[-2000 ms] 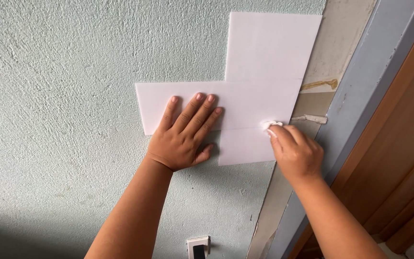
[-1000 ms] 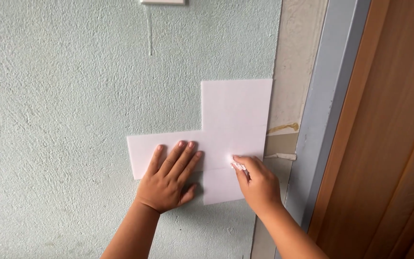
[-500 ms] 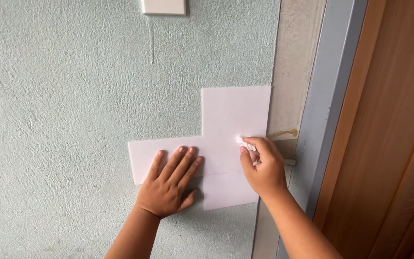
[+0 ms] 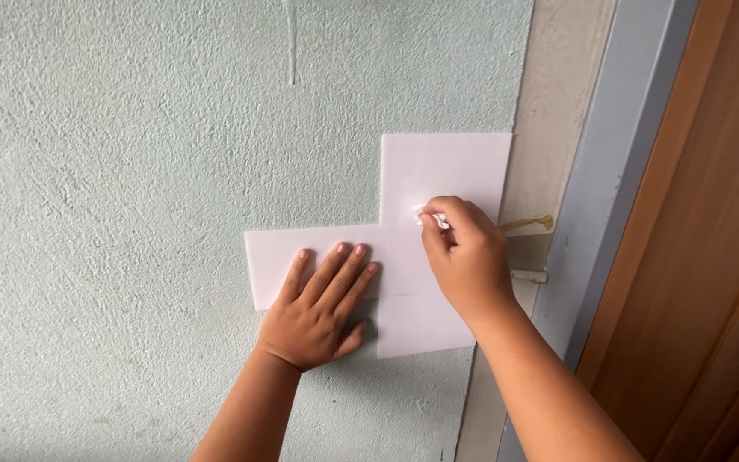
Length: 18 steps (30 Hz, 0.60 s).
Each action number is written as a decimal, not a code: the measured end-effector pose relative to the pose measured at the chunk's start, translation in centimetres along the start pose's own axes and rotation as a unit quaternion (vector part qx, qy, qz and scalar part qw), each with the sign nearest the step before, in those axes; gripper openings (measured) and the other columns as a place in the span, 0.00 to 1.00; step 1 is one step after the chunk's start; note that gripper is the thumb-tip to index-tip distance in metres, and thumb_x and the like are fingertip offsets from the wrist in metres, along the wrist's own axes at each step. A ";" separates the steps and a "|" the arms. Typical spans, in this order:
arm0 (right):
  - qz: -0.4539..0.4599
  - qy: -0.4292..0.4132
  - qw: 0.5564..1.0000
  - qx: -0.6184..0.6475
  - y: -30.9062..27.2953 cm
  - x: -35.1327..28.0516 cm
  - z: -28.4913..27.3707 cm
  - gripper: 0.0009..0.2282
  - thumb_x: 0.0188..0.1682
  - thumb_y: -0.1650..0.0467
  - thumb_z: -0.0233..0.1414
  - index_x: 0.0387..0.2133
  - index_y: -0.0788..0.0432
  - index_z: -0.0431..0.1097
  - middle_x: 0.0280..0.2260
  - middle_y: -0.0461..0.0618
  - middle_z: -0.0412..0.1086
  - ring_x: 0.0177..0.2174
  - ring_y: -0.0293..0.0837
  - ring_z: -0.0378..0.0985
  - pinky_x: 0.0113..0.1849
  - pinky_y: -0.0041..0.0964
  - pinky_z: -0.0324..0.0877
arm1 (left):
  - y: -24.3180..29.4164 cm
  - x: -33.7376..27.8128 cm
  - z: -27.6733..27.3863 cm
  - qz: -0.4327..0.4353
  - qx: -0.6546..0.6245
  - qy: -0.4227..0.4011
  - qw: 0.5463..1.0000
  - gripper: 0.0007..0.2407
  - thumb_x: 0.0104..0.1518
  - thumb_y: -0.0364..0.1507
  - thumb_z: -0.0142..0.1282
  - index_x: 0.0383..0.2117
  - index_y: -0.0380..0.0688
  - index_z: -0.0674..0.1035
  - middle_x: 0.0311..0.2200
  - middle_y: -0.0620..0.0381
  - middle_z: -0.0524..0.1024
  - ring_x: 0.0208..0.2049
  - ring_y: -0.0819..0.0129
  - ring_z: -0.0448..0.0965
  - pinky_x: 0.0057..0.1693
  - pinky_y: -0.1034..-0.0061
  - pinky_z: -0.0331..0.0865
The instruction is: Cleaning the surface and edges of white wall panels with a cloth.
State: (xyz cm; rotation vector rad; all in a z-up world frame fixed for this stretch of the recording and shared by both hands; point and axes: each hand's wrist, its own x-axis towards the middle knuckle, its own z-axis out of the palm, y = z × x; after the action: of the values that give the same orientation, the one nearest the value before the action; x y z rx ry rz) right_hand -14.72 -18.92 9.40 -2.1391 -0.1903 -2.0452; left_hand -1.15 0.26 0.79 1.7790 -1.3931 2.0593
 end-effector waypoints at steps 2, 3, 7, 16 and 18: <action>0.016 -0.001 1.000 0.011 0.0 -1.2 1.1 0.03 0.53 0.74 0.60 0.36 0.52 0.77 0.25 0.48 0.75 0.23 0.51 0.80 0.26 0.39 0.77 | 0.0 -0.1 0.0 0.000 -0.003 0.000 1.000 0.31 0.64 0.47 0.32 0.74 0.54 0.67 0.76 0.56 0.62 0.77 0.62 0.59 0.78 0.47 0.45; 0.030 -0.001 0.999 0.020 0.0 -1.7 1.7 0.02 0.54 0.74 0.59 0.37 0.54 0.76 0.25 0.51 0.74 0.23 0.53 0.80 0.26 0.40 0.77 | 0.0 0.0 0.1 0.000 -0.005 0.003 1.000 0.31 0.64 0.47 0.31 0.74 0.54 0.67 0.76 0.55 0.62 0.76 0.62 0.59 0.78 0.47 0.45; 0.075 -0.047 0.996 0.024 0.0 -6.6 1.7 0.02 0.55 0.72 0.58 0.38 0.52 0.76 0.24 0.52 0.76 0.22 0.53 0.81 0.25 0.41 0.78 | -0.1 -0.3 0.0 -0.001 -0.009 -0.014 1.000 0.31 0.66 0.47 0.29 0.75 0.53 0.65 0.76 0.55 0.61 0.77 0.61 0.58 0.78 0.47 0.43; 0.108 -0.167 0.980 0.003 0.3 -15.7 0.2 0.02 0.53 0.70 0.57 0.36 0.48 0.76 0.22 0.51 0.75 0.23 0.52 0.83 0.24 0.41 0.80 | 0.0 -0.5 0.3 -0.004 -0.015 -0.010 1.000 0.31 0.65 0.47 0.30 0.75 0.53 0.64 0.77 0.55 0.60 0.77 0.62 0.57 0.79 0.48 0.41; 0.189 -0.181 0.963 0.063 0.3 -14.5 0.0 0.03 0.49 0.72 0.60 0.34 0.49 0.78 0.18 0.53 0.76 0.19 0.54 0.80 0.24 0.45 0.78 | -0.1 -0.6 0.3 -0.001 -0.012 -0.030 0.999 0.32 0.63 0.47 0.33 0.75 0.53 0.64 0.77 0.55 0.59 0.78 0.61 0.56 0.79 0.48 0.40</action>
State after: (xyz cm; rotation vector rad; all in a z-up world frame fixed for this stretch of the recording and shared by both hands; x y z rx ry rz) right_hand -15.32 -18.77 -5.05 -2.2417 0.0406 -1.3927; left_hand -0.63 0.40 0.31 1.8455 -1.4237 1.9957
